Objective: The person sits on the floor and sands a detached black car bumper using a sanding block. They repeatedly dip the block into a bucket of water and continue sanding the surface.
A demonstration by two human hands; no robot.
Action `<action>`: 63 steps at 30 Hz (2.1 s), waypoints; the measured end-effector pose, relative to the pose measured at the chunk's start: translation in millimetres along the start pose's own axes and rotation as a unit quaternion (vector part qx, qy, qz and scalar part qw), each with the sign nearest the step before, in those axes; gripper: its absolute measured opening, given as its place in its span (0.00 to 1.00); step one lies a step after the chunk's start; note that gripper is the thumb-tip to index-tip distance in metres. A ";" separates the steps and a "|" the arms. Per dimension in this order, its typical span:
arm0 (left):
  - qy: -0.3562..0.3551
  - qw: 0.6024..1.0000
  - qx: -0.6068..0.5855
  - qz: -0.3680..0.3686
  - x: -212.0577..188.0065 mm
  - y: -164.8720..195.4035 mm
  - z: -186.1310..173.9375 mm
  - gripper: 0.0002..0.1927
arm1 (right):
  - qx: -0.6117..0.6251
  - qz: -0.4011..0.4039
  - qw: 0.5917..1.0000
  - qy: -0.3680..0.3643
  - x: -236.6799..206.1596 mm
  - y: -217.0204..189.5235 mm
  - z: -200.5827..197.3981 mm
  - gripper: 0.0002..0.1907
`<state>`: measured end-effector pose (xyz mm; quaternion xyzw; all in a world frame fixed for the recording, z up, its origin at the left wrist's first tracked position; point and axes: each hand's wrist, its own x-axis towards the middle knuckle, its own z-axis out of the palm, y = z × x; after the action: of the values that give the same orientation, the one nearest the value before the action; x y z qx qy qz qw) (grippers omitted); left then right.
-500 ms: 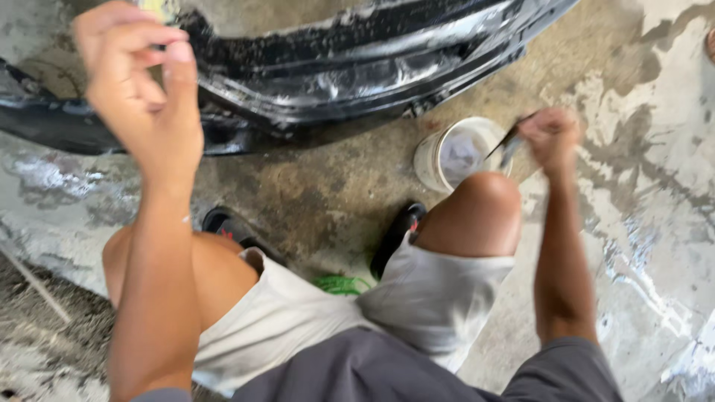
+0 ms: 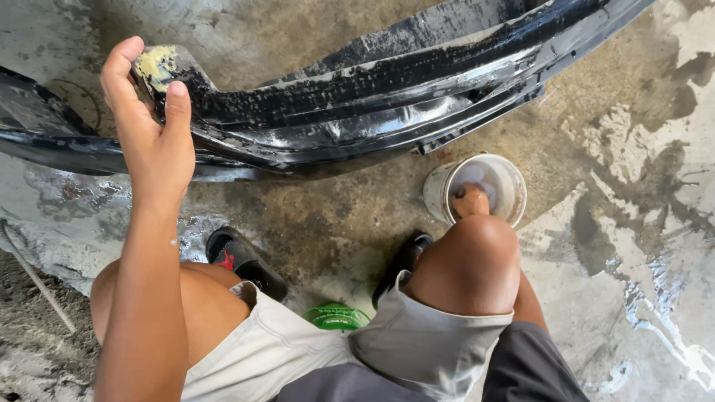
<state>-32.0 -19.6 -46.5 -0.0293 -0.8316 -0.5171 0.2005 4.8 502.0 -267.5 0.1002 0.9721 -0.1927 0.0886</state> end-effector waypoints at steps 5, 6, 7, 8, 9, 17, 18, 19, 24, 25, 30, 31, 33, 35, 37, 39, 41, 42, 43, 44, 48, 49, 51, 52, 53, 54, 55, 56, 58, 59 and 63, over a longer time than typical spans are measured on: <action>0.006 1.000 0.011 0.017 -0.3 -1.4 -3.7 0.19 | 0.035 -0.077 0.996 0.012 -3.4 10.4 -11.3 0.15; 0.006 1.000 0.016 0.017 -1.1 -3.6 -3.5 0.20 | 0.071 -0.079 0.994 0.013 -2.1 17.9 -23.0 0.13; 0.006 1.000 0.017 0.016 -2.0 -5.7 -3.4 0.21 | 0.108 -0.082 0.991 0.013 -1.2 21.3 -33.7 0.12; 0.005 1.000 0.009 0.002 -3.0 -7.1 -4.6 0.23 | 0.151 -0.089 0.984 0.030 -3.3 22.5 -43.3 0.10; 0.004 1.000 0.001 -0.012 -4.4 -10.4 -5.9 0.25 | 0.190 -0.099 0.976 0.049 0.4 20.2 -57.6 0.10; 0.033 0.996 -0.088 -0.009 -0.1 -22.6 32.0 0.38 | 0.086 -0.345 0.934 0.014 15.0 -98.0 -186.4 0.18; 0.037 0.997 -0.073 0.003 0.9 -22.1 35.6 0.38 | 0.065 -0.377 0.924 -0.008 14.6 -119.9 -185.3 0.17; 0.042 0.997 -0.057 0.015 2.1 -21.8 37.9 0.38 | 0.044 -0.403 0.914 0.029 12.6 -144.0 -176.5 0.17; 0.055 0.998 -0.021 -0.001 4.4 -17.5 43.3 0.44 | 0.126 -0.378 0.907 0.137 -16.9 -254.9 -85.0 0.14; 0.046 0.999 -0.024 0.000 3.4 -17.0 42.9 0.44 | 0.137 -0.409 0.880 0.199 -22.6 -276.9 -61.2 0.16; 0.021 0.998 -0.058 -0.018 -2.9 -14.6 46.1 0.47 | 0.156 -0.389 0.876 0.238 -20.8 -279.9 -29.7 0.15; 0.022 0.998 -0.059 -0.015 -0.6 -13.6 46.6 0.47 | 0.174 -0.354 0.887 0.238 -11.1 -266.0 -38.5 0.13; 0.037 0.998 -0.049 0.004 5.9 -10.6 48.1 0.49 | 0.184 -0.294 0.877 0.333 7.8 -241.4 -58.9 0.13; 0.043 0.999 -0.028 0.005 11.2 -6.4 50.1 0.52 | 0.224 -0.141 0.899 0.348 18.5 -236.2 -69.3 0.12; 0.042 0.998 -0.041 -0.001 14.8 -1.1 48.6 0.52 | 0.235 -0.170 0.863 0.413 14.6 -254.9 -61.9 0.09; 0.040 0.998 -0.046 0.003 16.5 -0.4 47.0 0.52 | 0.227 -0.241 0.846 0.418 -0.9 -291.0 -43.1 0.10; 0.041 0.999 -0.034 -0.003 13.9 0.0 41.7 0.51 | 0.221 -0.318 0.848 0.362 -24.7 -329.6 -15.1 0.13; 0.040 0.998 -0.040 -0.003 11.3 -0.8 40.2 0.51 | 0.225 -0.334 0.850 0.339 -34.2 -338.3 -7.2 0.15; 0.040 0.998 -0.047 -0.004 11.0 -0.4 38.0 0.51 | 0.223 -0.352 0.850 0.323 -39.7 -344.2 -8.4 0.15; 0.042 0.998 -0.054 -0.001 10.0 -1.3 37.9 0.52 | 0.220 -0.373 0.846 0.310 -40.0 -341.3 -8.3 0.16; 0.062 0.996 -0.041 0.048 9.1 -3.2 44.7 0.51 | 0.202 -0.309 0.853 0.368 -5.3 -283.3 -40.8 0.13; 0.065 0.995 -0.044 0.066 8.4 -4.1 47.6 0.51 | 0.220 -0.261 0.848 0.406 4.4 -268.2 -49.3 0.13; 0.078 0.992 -0.032 0.091 5.7 -6.3 51.6 0.50 | 0.218 -0.239 0.863 0.388 8.8 -246.1 -56.9 0.13; 0.081 0.992 -0.021 0.093 5.3 -6.7 53.0 0.49 | 0.209 -0.248 0.859 0.396 5.7 -242.9 -55.1 0.13; 0.075 0.993 -0.011 0.085 1.3 -7.0 53.7 0.48 | 0.196 -0.250 0.862 0.395 0.4 -245.7 -50.3 0.13; 0.067 0.996 0.007 0.063 -3.6 -5.3 53.9 0.45 | 0.182 -0.250 0.868 0.388 -11.1 -250.4 -43.9 0.13; 0.065 0.996 0.030 0.055 -2.6 -3.0 50.0 0.42 | 0.202 -0.270 0.873 0.351 -28.0 -260.5 -31.6 0.11; 0.070 0.995 0.034 0.057 -1.1 -4.7 48.5 0.41 | 0.228 -0.304 0.864 0.331 -34.1 -281.4 -22.0 0.11; 0.072 0.996 0.023 0.051 3.9 -2.9 42.1 0.43 | 0.219 -0.405 0.809 0.365 -50.1 -310.4 -10.0 0.13; 0.062 0.998 0.003 0.031 5.3 -1.0 40.1 0.46 | 0.229 -0.401 0.809 0.364 -44.5 -327.7 -11.7 0.14; 0.061 0.994 -0.066 0.055 8.4 0.8 40.5 0.48 | 0.251 -0.326 0.851 0.327 -43.5 -361.9 -10.7 0.13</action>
<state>-51.8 14.8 -58.3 -0.0563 -0.7789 -0.5599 0.2770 -37.6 171.4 -119.4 -0.1460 0.8407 -0.4037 -0.3299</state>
